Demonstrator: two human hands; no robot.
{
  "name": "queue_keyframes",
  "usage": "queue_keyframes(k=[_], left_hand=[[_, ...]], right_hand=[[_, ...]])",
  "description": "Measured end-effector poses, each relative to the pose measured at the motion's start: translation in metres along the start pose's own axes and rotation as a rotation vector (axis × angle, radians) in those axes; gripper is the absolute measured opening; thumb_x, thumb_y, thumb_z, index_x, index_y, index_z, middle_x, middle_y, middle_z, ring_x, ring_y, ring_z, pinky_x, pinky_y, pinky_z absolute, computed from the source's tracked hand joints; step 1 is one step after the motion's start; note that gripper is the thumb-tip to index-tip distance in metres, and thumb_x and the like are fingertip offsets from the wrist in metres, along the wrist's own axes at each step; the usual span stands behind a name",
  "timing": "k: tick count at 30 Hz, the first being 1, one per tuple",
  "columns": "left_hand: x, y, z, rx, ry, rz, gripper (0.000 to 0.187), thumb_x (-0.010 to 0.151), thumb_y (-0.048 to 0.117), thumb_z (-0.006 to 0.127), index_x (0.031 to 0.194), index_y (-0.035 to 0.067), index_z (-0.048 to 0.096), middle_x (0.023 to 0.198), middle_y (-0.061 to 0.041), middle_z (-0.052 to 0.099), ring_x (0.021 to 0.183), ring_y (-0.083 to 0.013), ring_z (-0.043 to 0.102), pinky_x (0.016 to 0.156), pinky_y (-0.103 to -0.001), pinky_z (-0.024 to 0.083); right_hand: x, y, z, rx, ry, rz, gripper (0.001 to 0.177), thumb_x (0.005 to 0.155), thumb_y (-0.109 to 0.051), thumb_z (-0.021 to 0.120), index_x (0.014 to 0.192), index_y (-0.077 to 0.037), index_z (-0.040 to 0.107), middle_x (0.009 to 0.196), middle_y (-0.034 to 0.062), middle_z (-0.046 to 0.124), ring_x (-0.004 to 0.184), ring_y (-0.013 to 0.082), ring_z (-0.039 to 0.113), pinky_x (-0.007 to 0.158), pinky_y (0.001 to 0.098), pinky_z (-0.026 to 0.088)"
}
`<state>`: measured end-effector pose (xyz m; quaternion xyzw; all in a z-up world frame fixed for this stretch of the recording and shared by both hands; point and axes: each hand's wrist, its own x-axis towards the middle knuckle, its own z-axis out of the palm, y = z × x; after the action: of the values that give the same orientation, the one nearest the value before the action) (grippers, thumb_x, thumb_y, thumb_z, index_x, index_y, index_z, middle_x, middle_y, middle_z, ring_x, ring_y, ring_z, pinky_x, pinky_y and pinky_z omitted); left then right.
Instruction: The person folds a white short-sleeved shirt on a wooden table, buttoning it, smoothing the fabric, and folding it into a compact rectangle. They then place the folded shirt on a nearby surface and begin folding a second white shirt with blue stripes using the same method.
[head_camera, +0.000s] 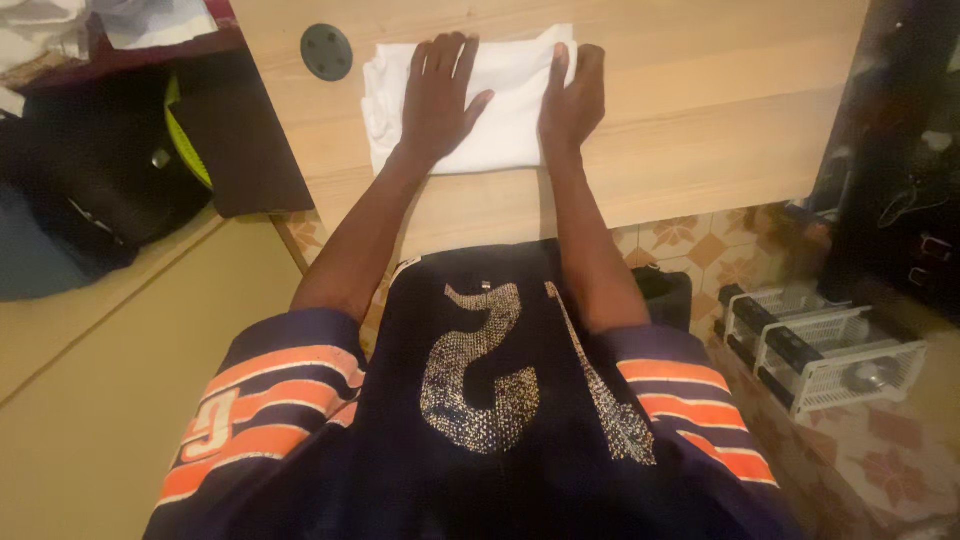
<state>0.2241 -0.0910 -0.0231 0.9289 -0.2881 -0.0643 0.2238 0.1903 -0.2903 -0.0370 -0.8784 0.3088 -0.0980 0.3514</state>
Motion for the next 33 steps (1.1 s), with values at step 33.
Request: queue_keyframes(k=[33], left_hand=[[-0.099,0.145,-0.033,0.203,-0.178,0.031,0.036,0.078,0.008,0.067,0.113,0.003,0.061,0.144,-0.024,0.053,0.102,-0.0306,0.063,0.075,-0.043,0.049]], right_hand=[[-0.1,0.058,-0.048,1.495,-0.437,0.663,0.046,0.098,-0.014,0.072,0.136,-0.005,0.048,0.13,0.0105,0.058,0.123,0.0249,0.059,0.11,0.0425,0.051]])
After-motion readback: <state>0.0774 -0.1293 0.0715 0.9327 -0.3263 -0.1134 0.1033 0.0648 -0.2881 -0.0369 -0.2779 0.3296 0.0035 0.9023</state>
